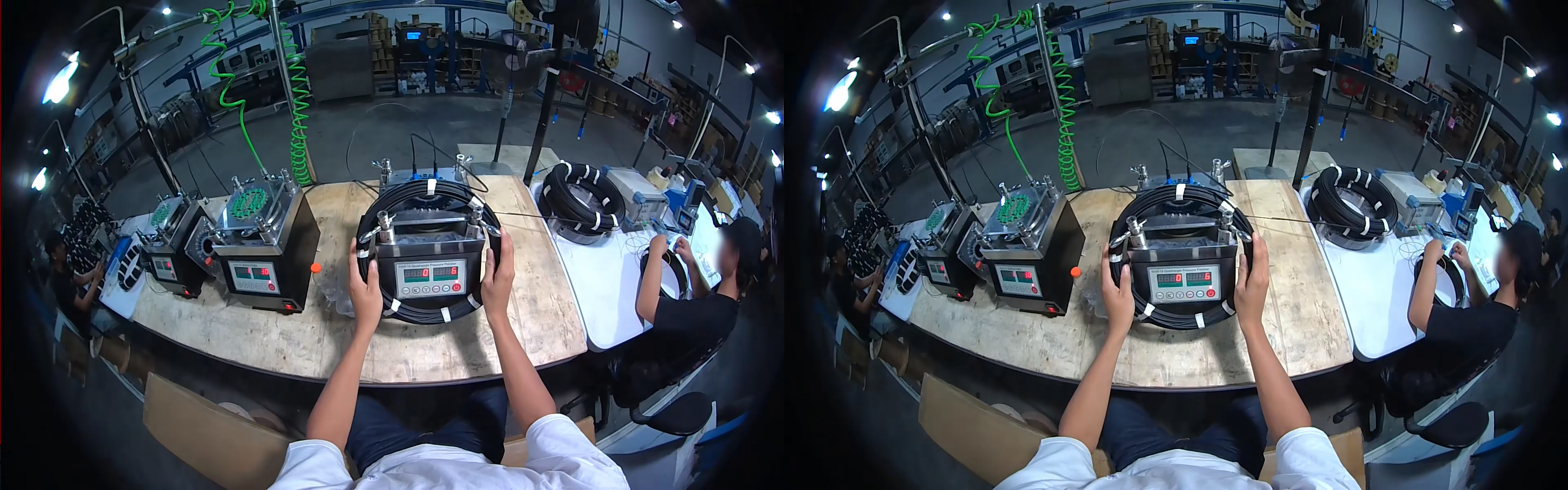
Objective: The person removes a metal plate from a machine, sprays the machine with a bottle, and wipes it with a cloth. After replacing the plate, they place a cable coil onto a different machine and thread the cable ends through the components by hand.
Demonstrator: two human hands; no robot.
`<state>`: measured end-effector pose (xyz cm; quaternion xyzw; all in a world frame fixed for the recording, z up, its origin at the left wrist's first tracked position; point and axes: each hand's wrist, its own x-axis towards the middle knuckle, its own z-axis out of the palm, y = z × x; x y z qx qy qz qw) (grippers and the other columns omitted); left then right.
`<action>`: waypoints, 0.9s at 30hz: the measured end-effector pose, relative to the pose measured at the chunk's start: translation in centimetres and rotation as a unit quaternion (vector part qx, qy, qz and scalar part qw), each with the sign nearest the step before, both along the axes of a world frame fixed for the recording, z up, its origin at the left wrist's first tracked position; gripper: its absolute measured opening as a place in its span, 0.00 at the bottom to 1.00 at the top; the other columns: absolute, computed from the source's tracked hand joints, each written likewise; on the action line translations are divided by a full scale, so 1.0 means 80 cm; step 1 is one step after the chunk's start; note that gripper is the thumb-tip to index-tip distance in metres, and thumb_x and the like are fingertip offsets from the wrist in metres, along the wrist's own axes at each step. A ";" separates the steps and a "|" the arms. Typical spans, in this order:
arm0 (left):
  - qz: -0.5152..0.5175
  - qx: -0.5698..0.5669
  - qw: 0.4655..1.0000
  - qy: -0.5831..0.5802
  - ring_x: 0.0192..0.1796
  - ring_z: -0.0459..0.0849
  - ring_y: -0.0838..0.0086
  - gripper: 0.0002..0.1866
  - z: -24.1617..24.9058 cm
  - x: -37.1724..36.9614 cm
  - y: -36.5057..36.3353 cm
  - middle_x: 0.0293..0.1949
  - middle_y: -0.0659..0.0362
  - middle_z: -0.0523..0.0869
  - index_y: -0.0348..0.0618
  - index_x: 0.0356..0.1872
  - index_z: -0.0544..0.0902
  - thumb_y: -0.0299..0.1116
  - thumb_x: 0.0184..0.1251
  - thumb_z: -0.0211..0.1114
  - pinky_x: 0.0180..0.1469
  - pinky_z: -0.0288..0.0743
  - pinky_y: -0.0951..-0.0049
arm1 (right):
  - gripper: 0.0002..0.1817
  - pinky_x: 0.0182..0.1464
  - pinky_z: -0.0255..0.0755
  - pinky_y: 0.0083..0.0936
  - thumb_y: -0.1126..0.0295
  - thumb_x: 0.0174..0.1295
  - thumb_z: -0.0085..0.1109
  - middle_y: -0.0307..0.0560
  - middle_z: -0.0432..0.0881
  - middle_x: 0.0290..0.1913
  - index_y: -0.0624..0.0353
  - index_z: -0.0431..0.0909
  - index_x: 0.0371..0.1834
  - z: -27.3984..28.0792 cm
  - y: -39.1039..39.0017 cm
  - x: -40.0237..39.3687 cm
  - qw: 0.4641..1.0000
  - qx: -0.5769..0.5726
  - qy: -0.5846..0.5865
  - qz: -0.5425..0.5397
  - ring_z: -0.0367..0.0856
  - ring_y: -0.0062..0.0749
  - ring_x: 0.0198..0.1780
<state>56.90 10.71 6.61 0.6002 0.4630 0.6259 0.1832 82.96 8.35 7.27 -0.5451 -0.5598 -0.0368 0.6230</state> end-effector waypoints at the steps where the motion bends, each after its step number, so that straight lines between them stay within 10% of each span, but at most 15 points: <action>1: -0.003 -0.007 1.000 -0.003 0.79 0.72 0.52 0.32 -0.002 0.001 -0.005 0.78 0.44 0.72 0.39 0.83 0.61 0.28 0.82 0.57 0.78 0.63 0.60 | 0.27 0.75 0.66 0.44 0.76 0.79 0.51 0.62 0.73 0.75 0.60 0.65 0.81 0.001 0.001 -0.001 1.000 0.000 0.001 -0.001 0.71 0.60 0.77; 27: 0.096 -0.021 0.995 -0.015 0.83 0.56 0.36 0.37 -0.048 0.057 -0.051 0.80 0.31 0.57 0.45 0.85 0.58 0.29 0.78 0.59 0.81 0.53 0.44 | 0.33 0.77 0.63 0.46 0.83 0.66 0.47 0.75 0.42 0.85 0.59 0.74 0.78 -0.081 -0.044 -0.081 0.996 -0.027 0.060 -0.059 0.57 0.72 0.82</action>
